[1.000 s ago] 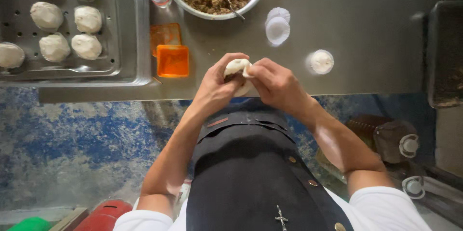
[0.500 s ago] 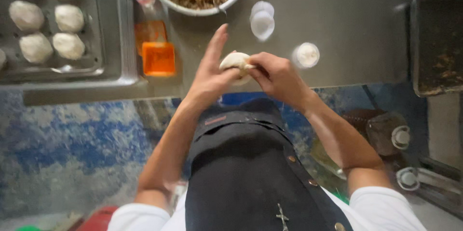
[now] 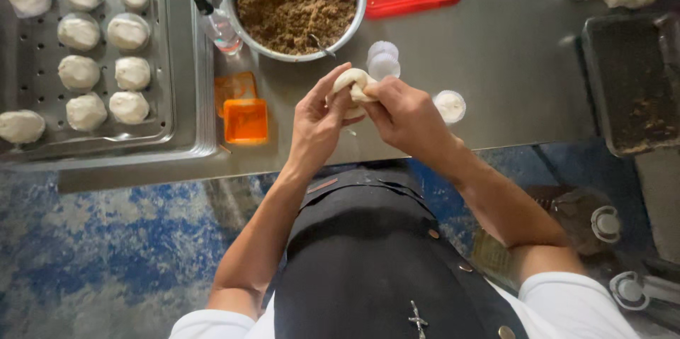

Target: The person prepares siopao by filling flattened dough with meat and egg, folding the dough to seal it, placing the buns into individual liners, and arranging them on a steamer tray.

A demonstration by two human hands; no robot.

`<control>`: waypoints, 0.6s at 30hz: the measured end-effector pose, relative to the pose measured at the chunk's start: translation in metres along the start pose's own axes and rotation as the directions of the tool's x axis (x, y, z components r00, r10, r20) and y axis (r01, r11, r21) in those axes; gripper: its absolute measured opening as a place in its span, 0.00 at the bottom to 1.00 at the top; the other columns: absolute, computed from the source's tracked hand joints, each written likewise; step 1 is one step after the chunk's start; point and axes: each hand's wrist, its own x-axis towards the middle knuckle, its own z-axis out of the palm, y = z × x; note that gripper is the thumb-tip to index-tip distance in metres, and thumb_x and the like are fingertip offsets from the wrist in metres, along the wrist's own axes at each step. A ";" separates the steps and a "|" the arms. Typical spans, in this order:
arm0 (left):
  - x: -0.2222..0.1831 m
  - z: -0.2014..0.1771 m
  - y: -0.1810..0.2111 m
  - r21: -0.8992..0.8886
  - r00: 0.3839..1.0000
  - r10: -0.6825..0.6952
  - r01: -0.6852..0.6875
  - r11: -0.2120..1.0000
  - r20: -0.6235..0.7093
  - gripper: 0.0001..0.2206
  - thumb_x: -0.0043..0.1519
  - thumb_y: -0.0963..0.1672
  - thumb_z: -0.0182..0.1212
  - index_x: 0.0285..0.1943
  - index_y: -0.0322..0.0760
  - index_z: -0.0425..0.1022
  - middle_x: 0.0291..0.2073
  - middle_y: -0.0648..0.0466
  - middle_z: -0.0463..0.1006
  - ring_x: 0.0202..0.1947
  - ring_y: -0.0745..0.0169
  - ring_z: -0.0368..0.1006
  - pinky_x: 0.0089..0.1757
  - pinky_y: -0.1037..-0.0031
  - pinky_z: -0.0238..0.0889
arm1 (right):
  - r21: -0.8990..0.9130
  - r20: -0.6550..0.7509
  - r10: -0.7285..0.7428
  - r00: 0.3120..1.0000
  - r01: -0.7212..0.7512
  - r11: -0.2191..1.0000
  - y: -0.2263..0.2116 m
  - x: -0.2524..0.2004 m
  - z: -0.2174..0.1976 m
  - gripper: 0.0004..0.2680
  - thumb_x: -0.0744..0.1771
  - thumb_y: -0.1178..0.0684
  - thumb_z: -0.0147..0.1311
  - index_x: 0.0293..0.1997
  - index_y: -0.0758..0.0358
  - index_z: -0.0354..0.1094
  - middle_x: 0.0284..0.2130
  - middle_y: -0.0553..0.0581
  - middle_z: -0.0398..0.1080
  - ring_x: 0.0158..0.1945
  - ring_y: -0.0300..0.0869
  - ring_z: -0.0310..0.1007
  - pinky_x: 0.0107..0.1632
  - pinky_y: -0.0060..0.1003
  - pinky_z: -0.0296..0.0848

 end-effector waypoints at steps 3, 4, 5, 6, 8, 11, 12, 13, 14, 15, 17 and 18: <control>0.001 0.003 0.008 0.285 0.992 0.128 -0.128 0.950 0.018 0.18 0.71 0.38 0.52 0.71 0.38 0.69 0.54 0.51 0.80 0.51 0.66 0.77 0.50 0.72 0.76 | 0.153 0.077 0.211 0.975 -0.220 0.963 -0.007 0.005 -0.006 0.14 0.69 0.56 0.60 0.58 0.65 0.61 0.33 0.61 0.74 0.33 0.52 0.77 0.37 0.42 0.74; 0.001 0.004 0.011 0.408 0.981 0.191 -0.189 0.893 0.035 0.19 0.71 0.36 0.52 0.71 0.38 0.70 0.53 0.50 0.81 0.50 0.66 0.77 0.50 0.73 0.74 | 0.207 0.139 0.306 0.942 -0.330 0.921 -0.007 0.007 -0.009 0.17 0.68 0.55 0.59 0.62 0.66 0.59 0.31 0.60 0.74 0.30 0.51 0.77 0.35 0.42 0.73; 0.000 0.004 0.012 0.440 0.983 0.180 -0.180 0.880 0.043 0.19 0.70 0.36 0.52 0.70 0.38 0.70 0.52 0.50 0.81 0.50 0.66 0.78 0.50 0.74 0.74 | 0.146 0.102 0.234 0.967 -0.248 0.958 -0.007 0.009 -0.009 0.13 0.68 0.56 0.59 0.57 0.65 0.62 0.32 0.62 0.74 0.31 0.53 0.77 0.35 0.43 0.74; 0.002 0.003 0.013 0.471 0.984 0.168 -0.172 0.865 0.051 0.19 0.69 0.35 0.52 0.70 0.38 0.70 0.51 0.49 0.81 0.49 0.66 0.78 0.50 0.75 0.74 | 0.082 0.070 0.159 0.985 -0.164 0.983 -0.006 0.011 -0.009 0.10 0.69 0.56 0.60 0.53 0.65 0.66 0.33 0.64 0.74 0.32 0.54 0.78 0.36 0.44 0.74; 0.006 0.005 0.014 0.505 0.982 0.167 -0.190 0.842 0.092 0.21 0.67 0.34 0.50 0.69 0.38 0.70 0.52 0.49 0.81 0.50 0.66 0.78 0.52 0.75 0.73 | -0.015 0.034 0.054 0.998 -0.054 0.998 -0.004 0.010 -0.008 0.06 0.69 0.56 0.60 0.47 0.65 0.69 0.34 0.66 0.73 0.35 0.58 0.77 0.37 0.46 0.74; 0.009 0.002 0.014 0.568 0.942 0.273 -0.337 0.751 0.198 0.23 0.64 0.32 0.49 0.69 0.36 0.70 0.59 0.46 0.78 0.59 0.62 0.74 0.57 0.72 0.70 | -0.033 0.041 0.021 0.999 -0.020 0.999 -0.004 0.006 -0.005 0.08 0.69 0.56 0.59 0.49 0.66 0.66 0.34 0.67 0.73 0.38 0.62 0.77 0.38 0.49 0.74; 0.010 -0.001 0.014 0.611 0.901 0.350 -0.433 0.663 0.258 0.24 0.64 0.32 0.49 0.70 0.34 0.68 0.63 0.44 0.75 0.63 0.59 0.70 0.60 0.70 0.67 | -0.003 0.055 0.043 0.998 -0.043 0.999 -0.003 0.005 -0.005 0.11 0.69 0.56 0.58 0.53 0.68 0.64 0.35 0.68 0.73 0.39 0.63 0.76 0.38 0.50 0.73; 0.010 -0.002 0.014 0.645 0.851 0.419 -0.517 0.563 0.317 0.24 0.63 0.31 0.50 0.70 0.32 0.67 0.67 0.43 0.72 0.68 0.57 0.67 0.63 0.69 0.64 | 0.029 0.075 0.063 0.995 -0.065 0.997 -0.002 0.004 -0.005 0.13 0.69 0.56 0.58 0.58 0.70 0.61 0.36 0.68 0.73 0.40 0.64 0.76 0.37 0.50 0.73; 0.013 -0.001 0.011 0.507 0.890 0.397 -0.454 0.733 0.223 0.24 0.64 0.32 0.50 0.72 0.33 0.62 0.68 0.46 0.69 0.68 0.60 0.65 0.64 0.69 0.62 | -0.023 0.046 0.026 0.999 -0.025 0.999 0.001 0.005 -0.006 0.11 0.70 0.57 0.57 0.56 0.67 0.63 0.37 0.68 0.74 0.41 0.64 0.77 0.39 0.51 0.74; 0.018 0.001 0.008 0.338 0.927 0.351 -0.376 0.863 0.135 0.25 0.65 0.34 0.49 0.74 0.34 0.57 0.69 0.50 0.65 0.69 0.63 0.64 0.65 0.70 0.60 | -0.073 0.021 -0.011 1.000 0.012 0.997 0.005 0.007 -0.007 0.08 0.70 0.57 0.57 0.53 0.64 0.64 0.38 0.69 0.74 0.42 0.64 0.77 0.40 0.51 0.75; 0.021 0.002 0.007 0.109 0.975 0.216 -0.221 0.969 0.050 0.22 0.68 0.37 0.50 0.74 0.31 0.57 0.67 0.51 0.66 0.66 0.63 0.65 0.64 0.69 0.60 | -0.123 -0.009 -0.023 1.000 0.022 0.992 0.008 0.008 -0.010 0.06 0.71 0.56 0.57 0.51 0.62 0.65 0.39 0.69 0.75 0.42 0.65 0.77 0.41 0.51 0.76; 0.021 0.002 0.009 0.073 0.988 0.148 -0.151 0.986 0.048 0.20 0.70 0.39 0.50 0.72 0.28 0.62 0.64 0.48 0.70 0.64 0.60 0.68 0.63 0.68 0.62 | -0.123 -0.016 0.002 1.000 -0.004 0.992 0.009 0.008 -0.011 0.07 0.71 0.56 0.57 0.51 0.62 0.64 0.38 0.69 0.74 0.42 0.65 0.77 0.40 0.52 0.76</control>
